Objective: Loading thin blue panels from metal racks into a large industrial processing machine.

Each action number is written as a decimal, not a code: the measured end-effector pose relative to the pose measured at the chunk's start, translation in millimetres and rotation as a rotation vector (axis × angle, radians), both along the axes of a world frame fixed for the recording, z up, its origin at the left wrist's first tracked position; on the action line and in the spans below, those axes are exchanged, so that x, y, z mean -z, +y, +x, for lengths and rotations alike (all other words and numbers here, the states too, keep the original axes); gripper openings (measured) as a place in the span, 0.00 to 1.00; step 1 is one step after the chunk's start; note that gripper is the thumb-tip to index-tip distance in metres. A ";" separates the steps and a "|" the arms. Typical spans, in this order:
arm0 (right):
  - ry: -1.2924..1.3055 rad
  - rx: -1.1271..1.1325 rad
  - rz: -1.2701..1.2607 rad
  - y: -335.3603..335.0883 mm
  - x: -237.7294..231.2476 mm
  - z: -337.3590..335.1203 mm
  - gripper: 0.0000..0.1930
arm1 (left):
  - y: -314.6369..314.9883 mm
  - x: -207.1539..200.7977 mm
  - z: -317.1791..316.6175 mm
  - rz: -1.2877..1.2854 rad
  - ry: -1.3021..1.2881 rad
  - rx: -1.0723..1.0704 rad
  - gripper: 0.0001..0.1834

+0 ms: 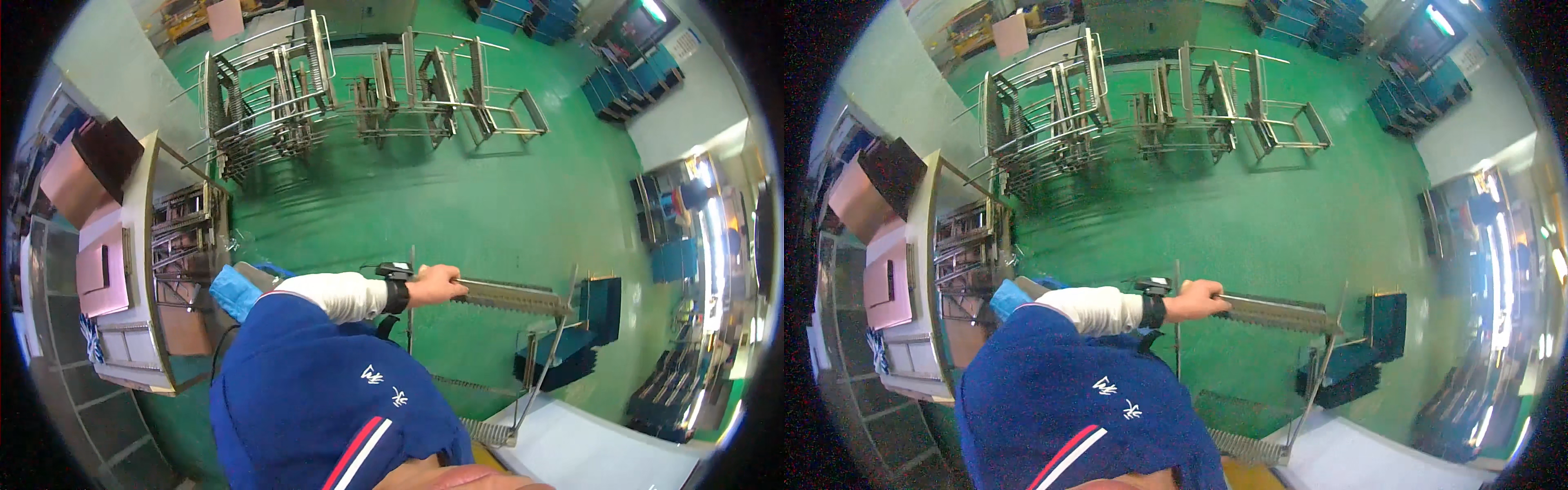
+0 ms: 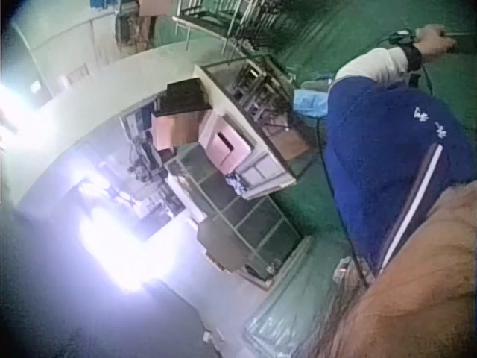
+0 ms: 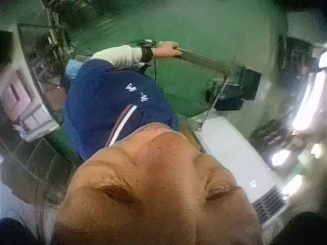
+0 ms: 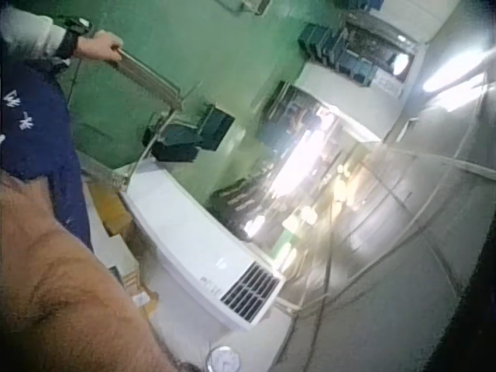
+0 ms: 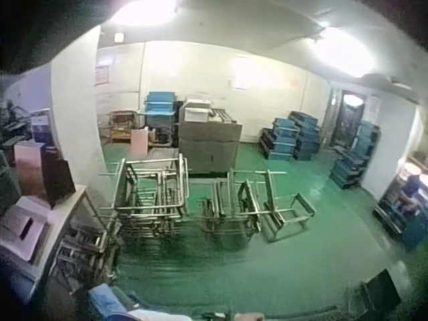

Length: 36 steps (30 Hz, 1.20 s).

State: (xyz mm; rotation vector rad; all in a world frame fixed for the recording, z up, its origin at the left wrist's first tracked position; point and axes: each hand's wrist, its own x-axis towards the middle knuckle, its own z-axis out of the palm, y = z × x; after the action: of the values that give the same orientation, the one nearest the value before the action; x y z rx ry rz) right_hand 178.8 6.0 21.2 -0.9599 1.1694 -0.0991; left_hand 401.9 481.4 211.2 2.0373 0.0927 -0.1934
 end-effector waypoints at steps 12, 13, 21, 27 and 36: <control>-0.115 -0.071 0.121 -11.0 38.5 181.3 0.27 | 81.4 21.8 74.5 -0.326 0.237 -0.616 0.14; -0.039 -0.145 0.046 -20.5 34.0 222.3 0.30 | 80.0 24.3 85.5 -0.331 0.170 -0.634 0.13; -0.246 -0.264 -0.296 -14.6 -44.7 449.9 0.22 | 58.4 -5.4 204.4 -0.673 0.068 -0.764 0.13; -0.212 -0.140 -0.144 13.2 -98.1 570.2 0.25 | 53.5 -2.2 282.5 -0.634 0.000 -0.838 0.17; -0.206 -0.087 -0.155 51.0 -96.7 729.2 0.26 | 75.0 16.7 465.3 -0.627 -0.011 -0.810 0.18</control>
State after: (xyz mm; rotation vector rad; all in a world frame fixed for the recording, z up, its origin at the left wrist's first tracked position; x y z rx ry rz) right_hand 908.0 57.0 117.9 -1.1084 0.9388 -0.2165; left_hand 867.2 556.4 194.5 1.2508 0.7370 0.2715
